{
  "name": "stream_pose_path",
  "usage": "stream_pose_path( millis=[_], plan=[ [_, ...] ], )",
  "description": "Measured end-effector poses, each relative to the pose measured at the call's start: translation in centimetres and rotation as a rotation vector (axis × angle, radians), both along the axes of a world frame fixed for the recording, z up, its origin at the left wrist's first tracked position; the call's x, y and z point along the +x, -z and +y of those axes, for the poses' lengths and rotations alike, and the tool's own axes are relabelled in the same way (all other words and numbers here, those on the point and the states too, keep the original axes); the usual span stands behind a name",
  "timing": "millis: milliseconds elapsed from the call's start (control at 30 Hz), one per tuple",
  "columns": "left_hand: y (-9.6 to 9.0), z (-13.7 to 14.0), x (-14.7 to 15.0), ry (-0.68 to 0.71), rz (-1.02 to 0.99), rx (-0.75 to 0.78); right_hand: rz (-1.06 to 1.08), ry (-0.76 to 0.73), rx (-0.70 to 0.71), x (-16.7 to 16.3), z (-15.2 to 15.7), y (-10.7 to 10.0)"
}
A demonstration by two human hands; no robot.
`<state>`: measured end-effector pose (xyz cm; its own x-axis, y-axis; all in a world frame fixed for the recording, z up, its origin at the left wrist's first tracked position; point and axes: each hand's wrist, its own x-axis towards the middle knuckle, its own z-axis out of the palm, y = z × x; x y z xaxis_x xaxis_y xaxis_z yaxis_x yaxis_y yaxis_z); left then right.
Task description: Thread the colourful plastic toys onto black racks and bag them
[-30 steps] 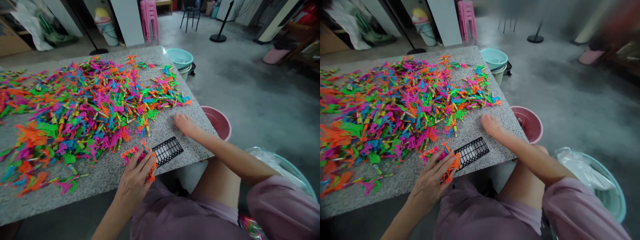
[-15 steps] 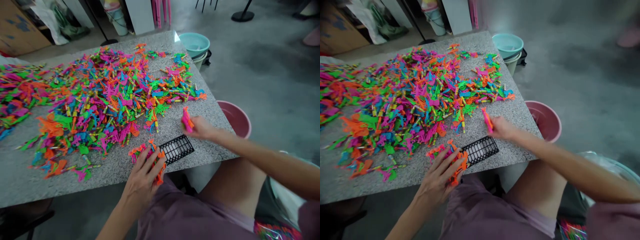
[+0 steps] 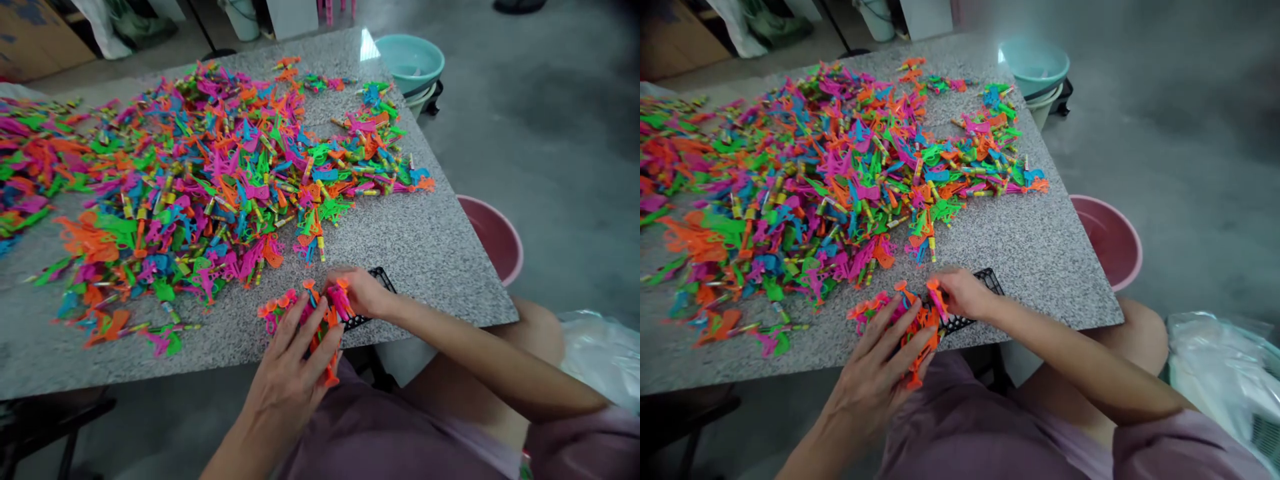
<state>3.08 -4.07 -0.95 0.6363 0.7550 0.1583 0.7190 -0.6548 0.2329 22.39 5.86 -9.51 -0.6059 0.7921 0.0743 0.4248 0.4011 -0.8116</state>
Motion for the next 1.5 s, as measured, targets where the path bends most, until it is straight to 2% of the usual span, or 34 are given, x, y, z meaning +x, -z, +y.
stream_pose_path(
  millis=[167,300,467,600,667,767,800,833,900,967,1000,1067,1133,1200,1300,1367,1433,1500],
  plan=[
    [-0.1,0.0,0.0,0.011,0.007,0.037,-0.17,-0.093,0.094,-1.1,0.2,-0.7],
    [0.1,0.2,0.1,0.026,0.049,0.109,-0.305,-0.196,0.011,-2.4,1.9,-2.1],
    [0.2,0.5,0.3,0.054,0.113,0.134,-0.351,-0.212,0.029,-2.8,2.4,-2.5],
    [-0.1,0.4,0.6,-0.007,0.148,0.141,-0.324,-0.227,0.056,-1.9,2.5,-2.2],
    [-0.2,0.2,0.8,-0.033,0.154,0.13,-0.281,-0.067,0.049,-1.8,3.3,-2.0],
    [-0.2,0.0,0.7,-0.039,0.156,0.109,-0.278,0.4,0.015,-2.9,5.1,-1.5],
    [-0.3,0.0,0.5,-0.039,0.153,0.103,-0.295,0.506,-0.009,-3.4,5.6,-1.3],
    [-0.3,0.0,0.2,-0.037,0.142,0.1,-0.306,0.557,-0.048,-3.8,5.9,-1.1],
    [-0.4,0.2,-0.6,-0.009,0.106,0.092,-0.284,0.556,-0.184,-3.8,5.7,-0.9],
    [-0.5,0.4,-1.7,0.037,0.074,0.073,-0.219,0.487,-0.304,-2.6,4.8,-0.9],
    [-0.5,0.6,-2.2,0.06,0.064,0.059,-0.187,0.441,-0.315,-1.6,4.0,-1.0],
    [-0.5,0.8,-2.9,0.09,0.057,0.026,-0.125,0.402,-0.244,0.6,2.2,-1.4],
    [-0.5,0.9,-3.2,0.098,0.056,-0.01,-0.059,0.442,-0.174,2.3,-0.1,-1.7],
    [-0.5,0.9,-3.1,0.092,0.044,-0.037,0.034,0.488,-0.223,2.9,-2.9,-1.5],
    [-0.5,0.7,-2.6,0.063,0.024,-0.036,0.241,0.469,-0.392,1.5,-7.4,-0.2],
    [-0.6,0.6,-2.4,0.05,0.031,-0.016,0.384,0.474,-0.458,-0.2,-10.1,1.0],
    [-0.5,0.5,-2.2,0.045,0.045,0.017,0.457,0.502,-0.449,-1.9,-11.7,1.9],
    [-0.5,0.4,-2.1,0.042,0.07,0.052,0.398,0.518,-0.346,-3.0,-12.2,2.6]
  ],
)
